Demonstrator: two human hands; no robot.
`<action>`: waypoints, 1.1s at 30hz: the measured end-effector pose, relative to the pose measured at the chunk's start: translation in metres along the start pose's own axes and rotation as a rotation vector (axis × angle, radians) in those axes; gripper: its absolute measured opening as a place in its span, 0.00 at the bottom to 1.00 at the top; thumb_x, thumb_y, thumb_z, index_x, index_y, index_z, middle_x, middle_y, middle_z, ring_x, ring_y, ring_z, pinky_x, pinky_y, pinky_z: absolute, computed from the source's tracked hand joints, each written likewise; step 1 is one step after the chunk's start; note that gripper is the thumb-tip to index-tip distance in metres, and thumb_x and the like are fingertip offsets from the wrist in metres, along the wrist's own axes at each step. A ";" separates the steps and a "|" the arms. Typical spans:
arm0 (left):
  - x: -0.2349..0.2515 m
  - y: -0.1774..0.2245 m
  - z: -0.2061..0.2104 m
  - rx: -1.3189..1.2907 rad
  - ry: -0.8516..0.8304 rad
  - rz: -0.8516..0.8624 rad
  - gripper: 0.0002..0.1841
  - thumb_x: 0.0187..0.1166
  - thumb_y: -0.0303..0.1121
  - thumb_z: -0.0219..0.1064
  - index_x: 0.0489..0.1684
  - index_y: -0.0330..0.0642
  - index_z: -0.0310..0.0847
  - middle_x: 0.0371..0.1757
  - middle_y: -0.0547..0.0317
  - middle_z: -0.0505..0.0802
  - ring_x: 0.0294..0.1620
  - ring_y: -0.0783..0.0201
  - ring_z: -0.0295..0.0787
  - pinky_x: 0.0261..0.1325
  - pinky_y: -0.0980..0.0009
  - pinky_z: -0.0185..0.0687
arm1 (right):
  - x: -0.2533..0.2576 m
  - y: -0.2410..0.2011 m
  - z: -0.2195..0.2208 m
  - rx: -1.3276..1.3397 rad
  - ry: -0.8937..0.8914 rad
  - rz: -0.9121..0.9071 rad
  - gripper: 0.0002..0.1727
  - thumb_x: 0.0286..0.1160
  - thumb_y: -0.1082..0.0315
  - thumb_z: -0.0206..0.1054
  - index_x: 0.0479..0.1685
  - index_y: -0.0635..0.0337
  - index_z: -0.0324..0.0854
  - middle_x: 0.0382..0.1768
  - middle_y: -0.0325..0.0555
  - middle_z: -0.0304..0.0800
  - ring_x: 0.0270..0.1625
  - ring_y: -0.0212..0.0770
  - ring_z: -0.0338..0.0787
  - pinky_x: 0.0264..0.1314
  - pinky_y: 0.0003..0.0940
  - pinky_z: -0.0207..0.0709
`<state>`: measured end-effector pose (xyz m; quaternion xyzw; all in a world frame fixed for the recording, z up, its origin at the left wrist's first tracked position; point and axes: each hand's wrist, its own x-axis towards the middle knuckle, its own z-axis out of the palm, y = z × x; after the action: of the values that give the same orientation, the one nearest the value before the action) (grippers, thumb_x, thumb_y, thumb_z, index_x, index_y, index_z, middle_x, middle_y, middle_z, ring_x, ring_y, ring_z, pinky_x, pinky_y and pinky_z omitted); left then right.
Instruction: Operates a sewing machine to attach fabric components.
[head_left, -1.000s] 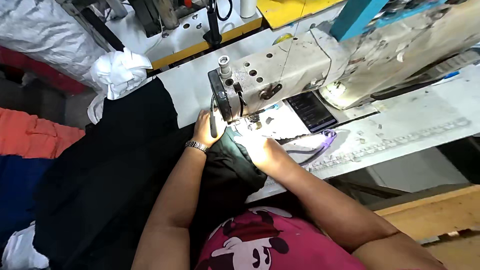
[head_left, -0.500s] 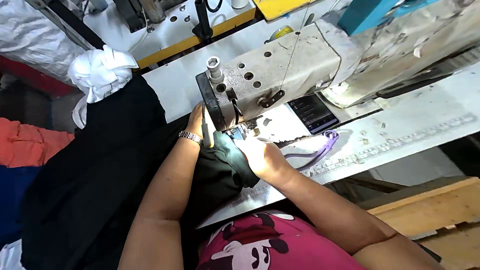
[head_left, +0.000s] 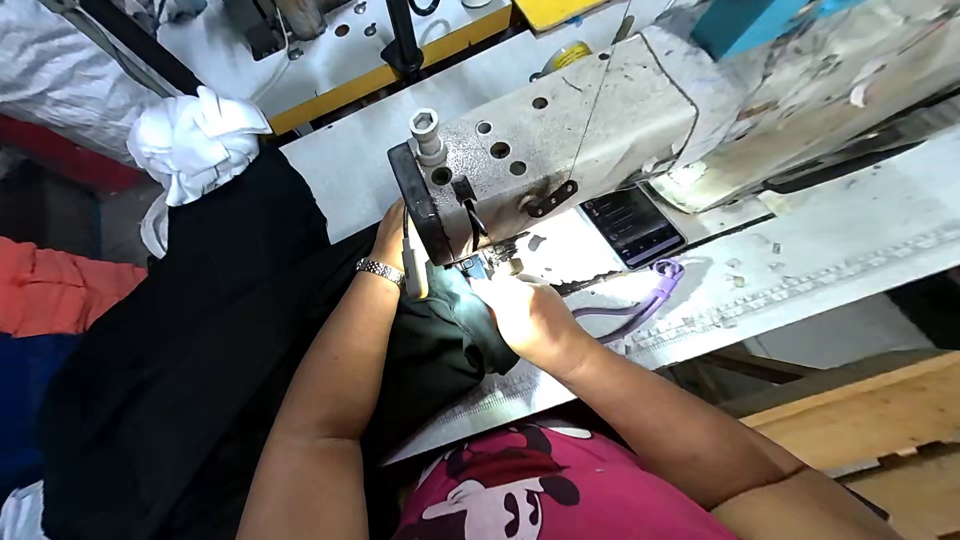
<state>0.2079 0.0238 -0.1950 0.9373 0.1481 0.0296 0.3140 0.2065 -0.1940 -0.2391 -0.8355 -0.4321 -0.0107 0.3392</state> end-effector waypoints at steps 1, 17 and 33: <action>0.001 -0.002 0.001 0.017 0.010 0.035 0.14 0.86 0.27 0.60 0.63 0.28 0.81 0.58 0.37 0.90 0.62 0.54 0.86 0.71 0.61 0.76 | 0.000 0.001 0.000 0.000 0.002 -0.002 0.14 0.79 0.74 0.59 0.49 0.59 0.92 0.34 0.51 0.90 0.31 0.49 0.91 0.31 0.46 0.86; -0.003 -0.001 0.002 -0.148 0.048 -0.016 0.13 0.87 0.26 0.58 0.62 0.30 0.80 0.52 0.45 0.90 0.53 0.66 0.85 0.62 0.71 0.77 | 0.001 0.008 -0.002 -0.005 0.023 -0.021 0.15 0.80 0.69 0.60 0.48 0.53 0.95 0.29 0.48 0.88 0.29 0.47 0.90 0.28 0.46 0.84; -0.120 -0.003 0.043 0.362 0.179 0.348 0.19 0.81 0.30 0.57 0.61 0.56 0.91 0.68 0.66 0.92 0.83 0.53 0.75 0.82 0.35 0.61 | 0.000 0.004 -0.011 0.034 -0.027 -0.013 0.16 0.78 0.72 0.61 0.54 0.54 0.95 0.36 0.52 0.93 0.35 0.52 0.94 0.34 0.53 0.87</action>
<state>0.0988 -0.0345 -0.2271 0.9833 0.0149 0.1387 0.1171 0.2124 -0.2017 -0.2325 -0.8269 -0.4423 0.0057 0.3473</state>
